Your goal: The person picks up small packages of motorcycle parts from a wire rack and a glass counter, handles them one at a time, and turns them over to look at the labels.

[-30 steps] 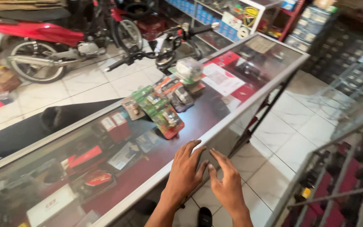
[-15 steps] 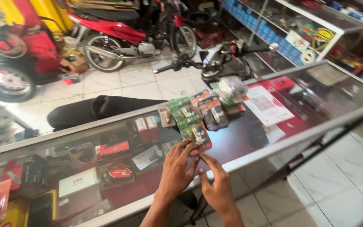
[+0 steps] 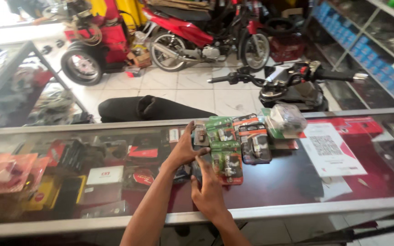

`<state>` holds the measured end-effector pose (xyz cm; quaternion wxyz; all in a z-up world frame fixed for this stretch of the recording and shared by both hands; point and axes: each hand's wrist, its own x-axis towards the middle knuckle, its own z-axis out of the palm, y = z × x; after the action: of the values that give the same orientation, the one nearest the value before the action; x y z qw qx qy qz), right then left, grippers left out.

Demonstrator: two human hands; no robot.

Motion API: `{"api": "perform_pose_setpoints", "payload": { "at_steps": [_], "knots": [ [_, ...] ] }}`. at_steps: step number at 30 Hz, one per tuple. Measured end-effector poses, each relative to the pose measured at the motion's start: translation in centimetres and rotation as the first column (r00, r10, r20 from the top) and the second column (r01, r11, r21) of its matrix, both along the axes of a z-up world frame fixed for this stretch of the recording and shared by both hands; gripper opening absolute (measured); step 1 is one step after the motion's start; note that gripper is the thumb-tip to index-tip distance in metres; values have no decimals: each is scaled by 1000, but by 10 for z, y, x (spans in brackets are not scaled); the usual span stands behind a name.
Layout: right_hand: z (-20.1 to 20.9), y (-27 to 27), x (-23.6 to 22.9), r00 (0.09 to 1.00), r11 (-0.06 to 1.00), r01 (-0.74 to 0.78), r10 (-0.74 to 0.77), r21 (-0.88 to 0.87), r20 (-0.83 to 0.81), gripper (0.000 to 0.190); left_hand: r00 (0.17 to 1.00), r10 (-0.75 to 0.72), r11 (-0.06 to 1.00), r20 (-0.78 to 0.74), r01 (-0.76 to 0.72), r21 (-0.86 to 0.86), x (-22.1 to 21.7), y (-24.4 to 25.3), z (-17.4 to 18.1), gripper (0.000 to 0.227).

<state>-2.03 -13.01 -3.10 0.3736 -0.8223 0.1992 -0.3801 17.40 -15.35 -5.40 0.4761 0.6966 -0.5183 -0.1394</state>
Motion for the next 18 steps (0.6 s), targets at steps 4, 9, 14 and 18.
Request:
{"api": "perform_pose_setpoints", "payload": {
  "at_steps": [4, 9, 14, 18],
  "knots": [
    [-7, -9, 5, 1000, 1000, 29, -29, 6, 5, 61, 991, 58, 997, 122, -64, 45, 13, -11, -30, 143],
    [-13, -10, 9, 1000, 999, -19, 19, 35, -6, 62, 979, 64, 994, 195, -79, 72, 21, -16, -34, 150],
    [-12, -6, 13, 1000, 997, 10, -10, -75, 12, 62, 967, -5, 964, 253, -63, 258, 25, -27, -12, 150],
    [-10, -6, 15, 997, 990, 72, -74, -119, -14, 62, 942, -119, 973, 315, 48, 224, 29, -34, -6, 145]
  ]
}}
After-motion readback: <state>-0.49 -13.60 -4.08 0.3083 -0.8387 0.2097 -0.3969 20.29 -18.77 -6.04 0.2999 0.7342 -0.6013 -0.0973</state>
